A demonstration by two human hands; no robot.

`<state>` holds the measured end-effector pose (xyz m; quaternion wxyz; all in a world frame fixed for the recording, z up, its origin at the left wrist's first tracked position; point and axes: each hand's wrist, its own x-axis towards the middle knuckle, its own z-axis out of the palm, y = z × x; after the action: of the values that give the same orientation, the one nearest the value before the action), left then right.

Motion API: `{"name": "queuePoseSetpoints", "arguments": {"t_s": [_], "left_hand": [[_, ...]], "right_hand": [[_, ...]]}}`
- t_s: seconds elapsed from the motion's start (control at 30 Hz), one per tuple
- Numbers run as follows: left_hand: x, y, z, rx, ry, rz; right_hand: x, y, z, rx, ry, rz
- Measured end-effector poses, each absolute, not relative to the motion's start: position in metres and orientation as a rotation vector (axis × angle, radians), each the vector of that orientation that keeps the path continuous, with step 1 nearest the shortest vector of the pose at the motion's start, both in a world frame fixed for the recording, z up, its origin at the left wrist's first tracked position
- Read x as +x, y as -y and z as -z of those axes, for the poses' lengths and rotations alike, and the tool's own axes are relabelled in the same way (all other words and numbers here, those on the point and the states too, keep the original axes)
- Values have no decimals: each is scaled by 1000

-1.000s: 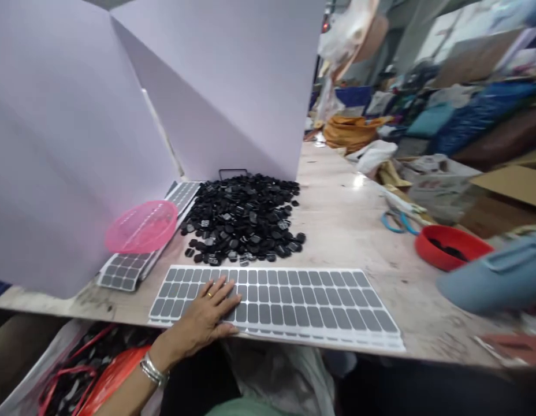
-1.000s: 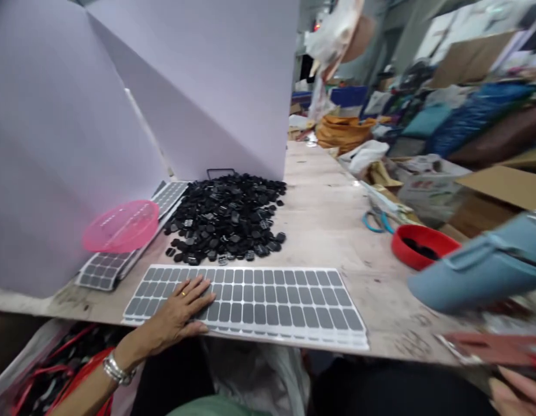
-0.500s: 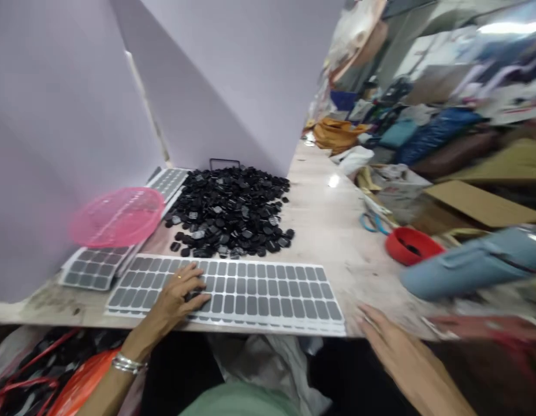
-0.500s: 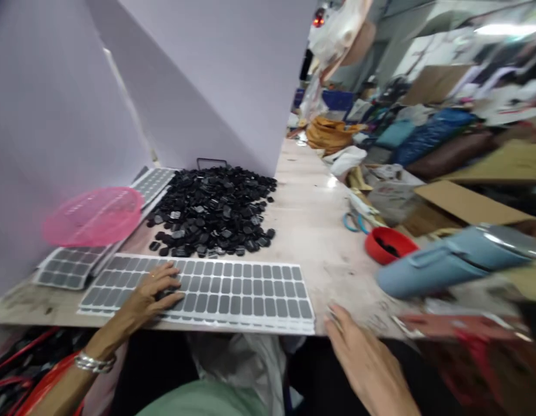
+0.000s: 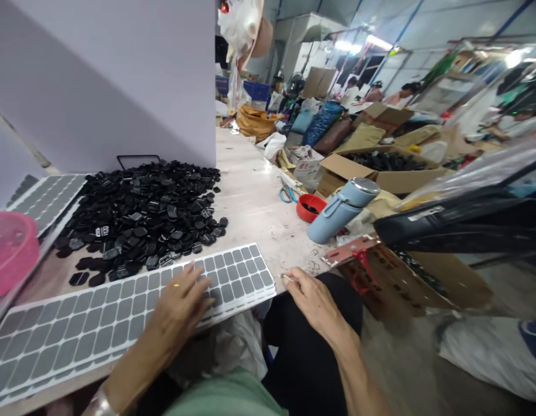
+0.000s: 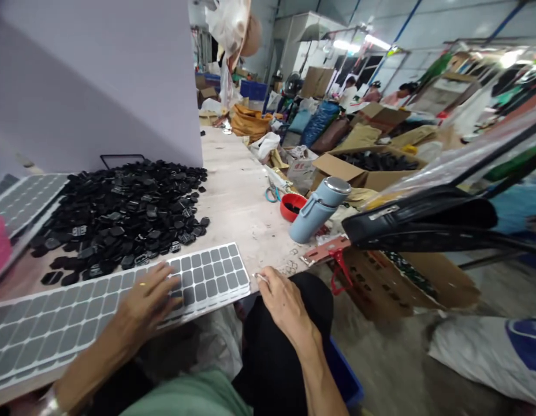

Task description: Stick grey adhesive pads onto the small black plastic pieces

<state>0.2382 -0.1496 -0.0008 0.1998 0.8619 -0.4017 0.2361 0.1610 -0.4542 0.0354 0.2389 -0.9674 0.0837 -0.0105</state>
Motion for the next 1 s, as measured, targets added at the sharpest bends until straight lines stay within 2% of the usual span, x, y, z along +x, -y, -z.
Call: {"name": "queuePoseSetpoints", "arguments": {"t_s": [0.1,0.2,0.37,0.63,1.0], "left_hand": [[241,214,0,2407,1325,-488],[242,243,10,2404,1522,-285],[236,228,28,2432,1618,-214],[240,225,13,2473,1599,-145],[244,229,21,2505,1529,-197]], "right_hand": [[163,449,-32,-2652,-203,56],[160,451,-32,-2648,-196,87],[151,457,-30,-2597,-174,115],[155,447,-26,-2582,-115,85],[148,440,-23,-2670,-112,48]]}}
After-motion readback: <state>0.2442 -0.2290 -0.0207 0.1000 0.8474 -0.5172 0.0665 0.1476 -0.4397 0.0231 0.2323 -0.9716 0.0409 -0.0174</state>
